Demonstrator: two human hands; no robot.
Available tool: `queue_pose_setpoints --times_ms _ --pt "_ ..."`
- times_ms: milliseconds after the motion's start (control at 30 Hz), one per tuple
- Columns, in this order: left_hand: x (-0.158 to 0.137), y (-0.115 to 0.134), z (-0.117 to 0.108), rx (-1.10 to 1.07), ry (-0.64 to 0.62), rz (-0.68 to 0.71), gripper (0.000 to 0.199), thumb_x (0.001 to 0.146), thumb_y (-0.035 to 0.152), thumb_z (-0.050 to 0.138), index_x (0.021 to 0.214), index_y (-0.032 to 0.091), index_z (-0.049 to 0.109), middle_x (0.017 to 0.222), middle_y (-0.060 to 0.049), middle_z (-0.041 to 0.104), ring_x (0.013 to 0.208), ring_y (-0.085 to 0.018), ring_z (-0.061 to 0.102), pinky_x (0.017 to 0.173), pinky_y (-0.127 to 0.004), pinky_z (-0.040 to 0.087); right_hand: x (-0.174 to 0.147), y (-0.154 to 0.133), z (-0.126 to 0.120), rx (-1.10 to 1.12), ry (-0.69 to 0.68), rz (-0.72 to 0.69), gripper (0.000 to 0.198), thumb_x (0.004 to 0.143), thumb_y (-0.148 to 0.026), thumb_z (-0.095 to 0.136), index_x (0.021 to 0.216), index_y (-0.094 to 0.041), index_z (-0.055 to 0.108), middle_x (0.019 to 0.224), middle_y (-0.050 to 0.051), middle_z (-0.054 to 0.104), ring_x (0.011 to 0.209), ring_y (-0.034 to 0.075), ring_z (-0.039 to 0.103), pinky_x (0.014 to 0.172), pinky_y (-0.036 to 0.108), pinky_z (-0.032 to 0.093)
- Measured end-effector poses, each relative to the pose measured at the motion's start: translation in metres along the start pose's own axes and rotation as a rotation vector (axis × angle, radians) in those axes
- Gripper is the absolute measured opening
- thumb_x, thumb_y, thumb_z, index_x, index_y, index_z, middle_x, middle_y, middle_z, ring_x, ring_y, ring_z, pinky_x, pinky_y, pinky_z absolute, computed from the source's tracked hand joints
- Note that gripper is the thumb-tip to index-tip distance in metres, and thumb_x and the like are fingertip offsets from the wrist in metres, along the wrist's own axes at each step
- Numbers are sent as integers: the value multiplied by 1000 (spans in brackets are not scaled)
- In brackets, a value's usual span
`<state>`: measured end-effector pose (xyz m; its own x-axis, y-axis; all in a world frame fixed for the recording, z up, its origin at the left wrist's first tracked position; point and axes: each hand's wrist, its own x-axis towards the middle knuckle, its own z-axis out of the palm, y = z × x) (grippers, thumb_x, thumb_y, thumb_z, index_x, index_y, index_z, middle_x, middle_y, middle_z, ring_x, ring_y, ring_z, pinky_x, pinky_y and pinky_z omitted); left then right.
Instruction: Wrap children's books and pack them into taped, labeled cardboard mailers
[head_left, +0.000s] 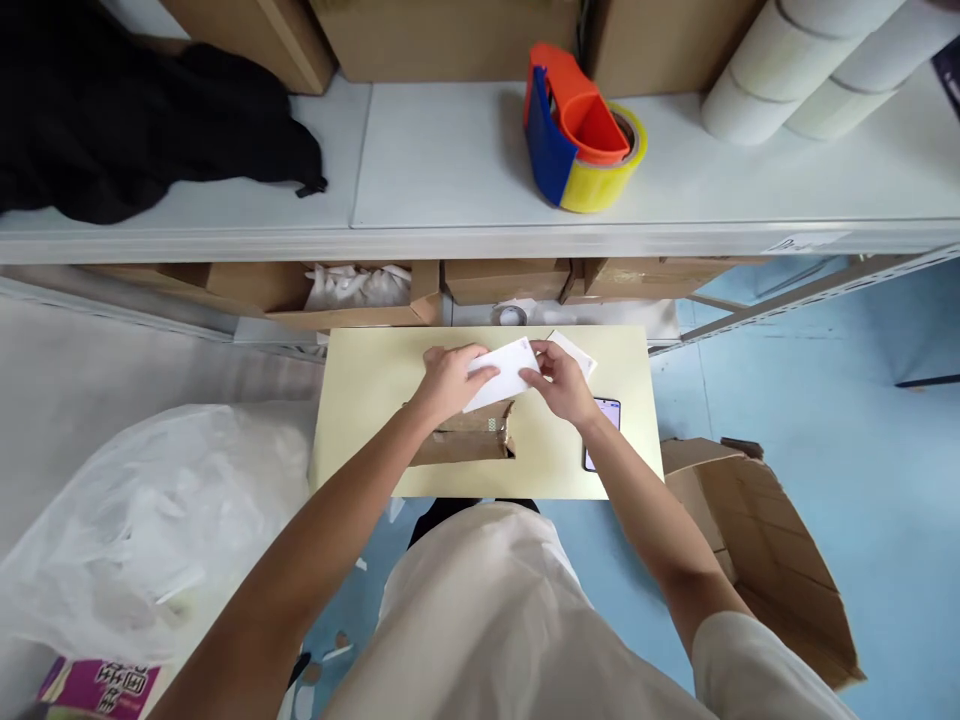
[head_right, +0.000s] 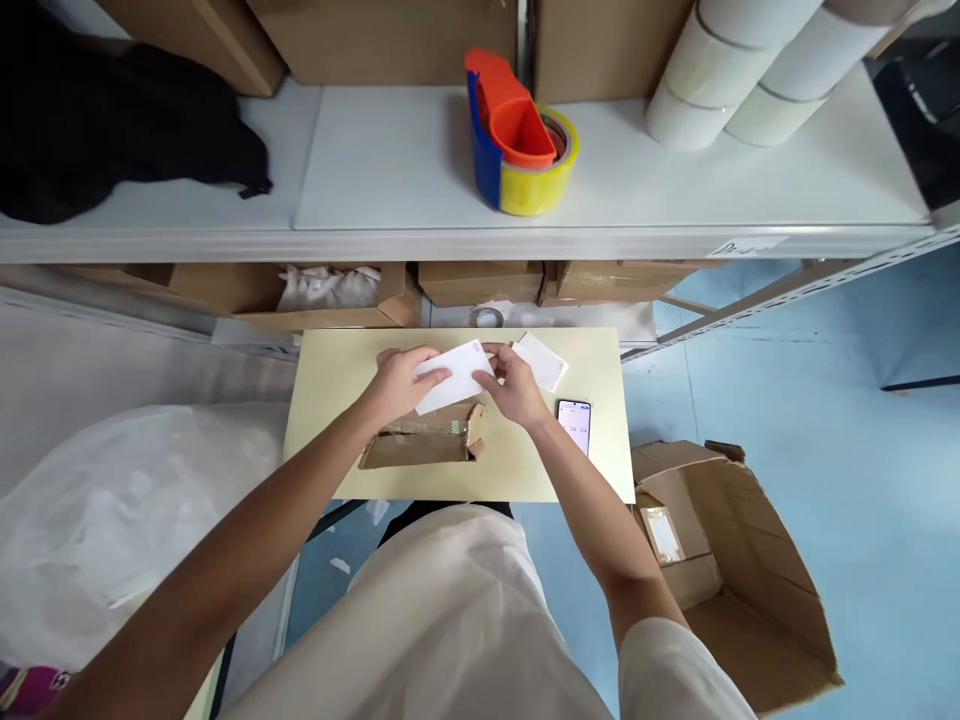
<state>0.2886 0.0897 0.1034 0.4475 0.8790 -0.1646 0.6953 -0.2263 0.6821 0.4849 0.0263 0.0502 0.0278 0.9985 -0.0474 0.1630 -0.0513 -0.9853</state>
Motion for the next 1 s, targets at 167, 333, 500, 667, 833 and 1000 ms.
queue_pose_setpoints --times_ms 167,333,500,667,833,1000 --pt "-58 -16 -12 -591 31 -187 31 68 45 68 79 15 65 77 -5 70 67 -17 62 62 -27 46 -37 -46 17 -395 272 -187 46 84 -38 55 125 -19 47 103 12 62 97 26 58 86 46 46" --pt "-101 4 -14 -873 155 -160 30 66 43 71 79 16 68 74 -2 69 64 -14 61 63 -26 48 -81 -101 72 -738 196 -503 37 83 -37 59 117 -23 55 122 11 60 114 25 54 103 46 32" --pt "-139 13 -33 -1085 69 -64 32 67 42 72 87 18 66 83 -3 70 73 -13 63 73 -27 49 -105 -126 103 -804 270 -493 25 87 -32 55 110 -26 59 112 6 68 104 21 62 104 45 30" --pt "-160 3 -43 -1184 0 -16 29 68 42 73 80 18 62 76 -1 67 73 -13 62 79 -29 49 -123 -139 114 -830 293 -513 20 86 -30 56 106 -27 60 106 4 71 94 20 67 105 45 29" --pt "-170 -1 -43 -1259 -71 -9 30 65 42 75 78 17 63 73 -1 67 73 -14 63 83 -33 50 -137 -145 124 -861 325 -498 17 87 -31 56 102 -28 61 103 3 72 90 20 68 106 46 28" --pt "-175 -9 -44 -1260 -119 6 27 66 41 74 76 17 66 76 -2 69 76 -16 64 84 -35 50 -144 -146 132 -874 340 -516 16 86 -30 57 101 -27 61 102 2 72 89 19 69 107 46 27"
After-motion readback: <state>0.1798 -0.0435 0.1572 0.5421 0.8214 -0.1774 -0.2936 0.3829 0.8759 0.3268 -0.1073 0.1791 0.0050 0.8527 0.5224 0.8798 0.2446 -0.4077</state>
